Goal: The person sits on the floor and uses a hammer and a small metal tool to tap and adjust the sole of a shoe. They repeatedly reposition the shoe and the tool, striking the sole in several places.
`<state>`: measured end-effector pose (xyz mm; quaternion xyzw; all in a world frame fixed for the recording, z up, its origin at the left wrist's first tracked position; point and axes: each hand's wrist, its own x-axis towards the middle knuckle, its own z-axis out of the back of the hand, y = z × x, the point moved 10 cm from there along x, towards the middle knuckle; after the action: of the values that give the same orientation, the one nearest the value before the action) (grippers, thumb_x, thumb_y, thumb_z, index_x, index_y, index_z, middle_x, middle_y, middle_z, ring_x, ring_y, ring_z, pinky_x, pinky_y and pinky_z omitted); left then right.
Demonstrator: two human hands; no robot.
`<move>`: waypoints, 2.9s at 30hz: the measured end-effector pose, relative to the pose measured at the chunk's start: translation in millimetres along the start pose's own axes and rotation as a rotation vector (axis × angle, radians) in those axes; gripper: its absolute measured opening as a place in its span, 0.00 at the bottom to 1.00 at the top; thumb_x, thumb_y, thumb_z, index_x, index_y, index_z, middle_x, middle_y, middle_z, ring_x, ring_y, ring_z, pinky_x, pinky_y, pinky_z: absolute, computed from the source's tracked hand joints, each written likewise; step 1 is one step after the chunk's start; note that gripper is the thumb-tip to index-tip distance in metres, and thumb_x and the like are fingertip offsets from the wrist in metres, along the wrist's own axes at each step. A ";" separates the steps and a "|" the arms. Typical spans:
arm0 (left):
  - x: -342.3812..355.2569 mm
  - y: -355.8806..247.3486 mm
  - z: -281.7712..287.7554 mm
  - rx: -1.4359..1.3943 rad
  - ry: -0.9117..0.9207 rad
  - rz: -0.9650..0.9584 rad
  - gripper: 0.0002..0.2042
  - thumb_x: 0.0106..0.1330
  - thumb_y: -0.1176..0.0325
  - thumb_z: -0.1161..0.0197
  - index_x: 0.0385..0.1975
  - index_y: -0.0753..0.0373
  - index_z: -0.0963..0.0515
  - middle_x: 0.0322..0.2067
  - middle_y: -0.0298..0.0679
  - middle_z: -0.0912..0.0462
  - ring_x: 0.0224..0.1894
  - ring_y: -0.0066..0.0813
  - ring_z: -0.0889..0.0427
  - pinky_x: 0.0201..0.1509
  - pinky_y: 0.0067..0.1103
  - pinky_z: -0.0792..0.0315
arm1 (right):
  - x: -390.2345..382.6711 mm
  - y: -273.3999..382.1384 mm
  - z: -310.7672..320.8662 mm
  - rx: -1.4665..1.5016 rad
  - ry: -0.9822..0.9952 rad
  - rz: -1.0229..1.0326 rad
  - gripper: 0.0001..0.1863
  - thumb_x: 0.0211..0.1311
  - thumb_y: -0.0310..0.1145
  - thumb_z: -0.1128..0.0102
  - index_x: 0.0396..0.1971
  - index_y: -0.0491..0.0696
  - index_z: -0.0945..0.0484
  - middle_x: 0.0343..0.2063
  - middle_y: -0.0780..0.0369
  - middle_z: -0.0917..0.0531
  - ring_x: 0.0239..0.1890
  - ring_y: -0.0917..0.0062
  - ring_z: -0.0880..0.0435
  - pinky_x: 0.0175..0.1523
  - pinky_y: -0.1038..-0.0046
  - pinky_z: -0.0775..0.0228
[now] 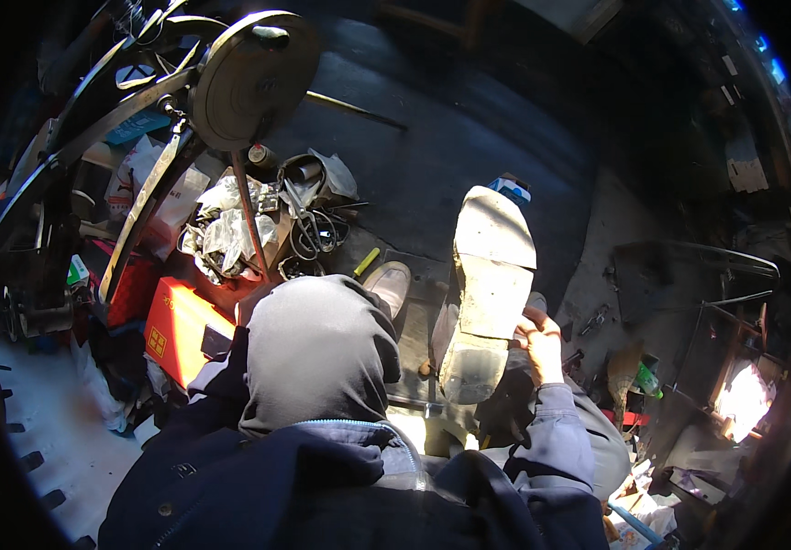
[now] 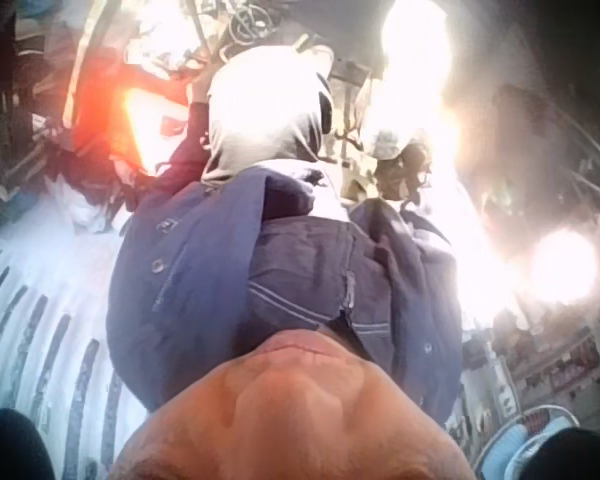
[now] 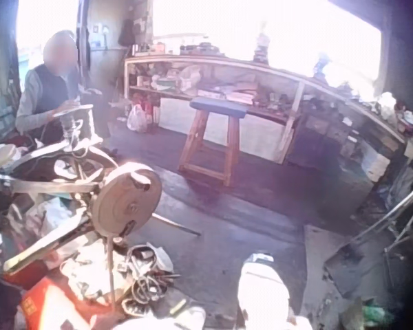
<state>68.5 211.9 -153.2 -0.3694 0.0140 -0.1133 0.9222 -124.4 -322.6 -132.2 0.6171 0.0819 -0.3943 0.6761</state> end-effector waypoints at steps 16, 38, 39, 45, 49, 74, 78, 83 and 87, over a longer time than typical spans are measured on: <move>152.2 -164.7 -213.1 -0.758 0.624 0.205 0.09 0.67 0.68 0.31 0.33 0.70 0.17 0.23 0.37 0.18 0.27 0.21 0.23 0.33 0.24 0.29 | 141.2 -7.2 -126.9 0.422 0.207 -0.220 0.28 0.79 0.38 0.44 0.72 0.43 0.35 0.61 0.53 0.21 0.60 0.70 0.19 0.61 0.69 0.27; 128.3 -119.8 -250.4 -0.812 0.747 0.447 0.18 0.73 0.73 0.39 0.62 0.64 0.19 0.48 0.42 0.11 0.41 0.27 0.13 0.41 0.23 0.20 | 147.8 63.8 -194.0 -0.996 0.226 0.298 0.72 0.31 0.51 0.09 0.76 0.44 0.47 0.73 0.43 0.41 0.75 0.48 0.36 0.77 0.56 0.38; 130.5 -121.3 -247.6 -0.796 0.734 0.410 0.18 0.72 0.73 0.39 0.62 0.64 0.19 0.49 0.42 0.11 0.42 0.27 0.13 0.43 0.23 0.19 | 146.9 66.8 -195.7 -1.027 0.214 0.318 0.71 0.31 0.50 0.09 0.75 0.43 0.46 0.74 0.43 0.41 0.75 0.48 0.36 0.77 0.56 0.38; 136.8 -132.8 -243.2 -0.560 0.818 0.195 0.20 0.71 0.72 0.41 0.62 0.65 0.20 0.52 0.51 0.12 0.52 0.38 0.12 0.59 0.28 0.21 | 141.0 81.5 -194.8 -0.842 0.154 0.414 0.52 0.34 0.37 0.16 0.63 0.40 0.34 0.56 0.50 0.27 0.59 0.54 0.23 0.66 0.58 0.28; 116.0 -133.1 -260.7 -0.702 1.102 0.341 0.19 0.75 0.70 0.43 0.63 0.64 0.21 0.48 0.45 0.11 0.43 0.30 0.14 0.52 0.29 0.20 | 140.2 71.4 -191.4 -0.770 0.220 0.372 0.49 0.33 0.35 0.17 0.61 0.41 0.33 0.53 0.51 0.27 0.56 0.55 0.21 0.63 0.59 0.26; 134.6 -123.8 -256.5 -0.433 0.918 0.159 0.13 0.62 0.72 0.35 0.46 0.67 0.14 0.39 0.55 0.11 0.43 0.42 0.10 0.49 0.32 0.20 | 139.8 70.0 -211.7 -0.772 0.301 0.496 0.53 0.36 0.33 0.19 0.67 0.46 0.39 0.63 0.47 0.35 0.61 0.47 0.24 0.65 0.56 0.24; 135.1 -125.8 -245.1 -0.440 0.876 0.131 0.14 0.62 0.71 0.34 0.46 0.66 0.14 0.38 0.55 0.11 0.43 0.43 0.10 0.48 0.33 0.20 | 143.1 69.5 -215.6 -0.742 0.340 0.467 0.52 0.36 0.31 0.18 0.67 0.47 0.38 0.63 0.49 0.34 0.61 0.48 0.23 0.64 0.57 0.24; 138.8 -129.3 -242.8 -0.295 0.896 -0.010 0.15 0.60 0.68 0.34 0.46 0.64 0.14 0.40 0.55 0.12 0.46 0.53 0.12 0.51 0.37 0.20 | 144.2 65.6 -217.3 -0.692 0.337 0.468 0.51 0.36 0.30 0.17 0.66 0.47 0.36 0.62 0.49 0.31 0.61 0.49 0.22 0.63 0.57 0.23; 138.4 -130.6 -257.3 -0.208 0.974 -0.069 0.15 0.60 0.68 0.34 0.46 0.62 0.13 0.41 0.55 0.13 0.48 0.55 0.13 0.54 0.38 0.20 | 142.5 62.2 -214.4 -0.759 0.301 0.481 0.51 0.37 0.31 0.17 0.65 0.47 0.35 0.62 0.50 0.31 0.60 0.48 0.21 0.62 0.57 0.23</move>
<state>149.2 -84.6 -242.7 -0.3637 0.4420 -0.3011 0.7627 91.9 -196.0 -217.7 0.3783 0.1722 -0.0749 0.9064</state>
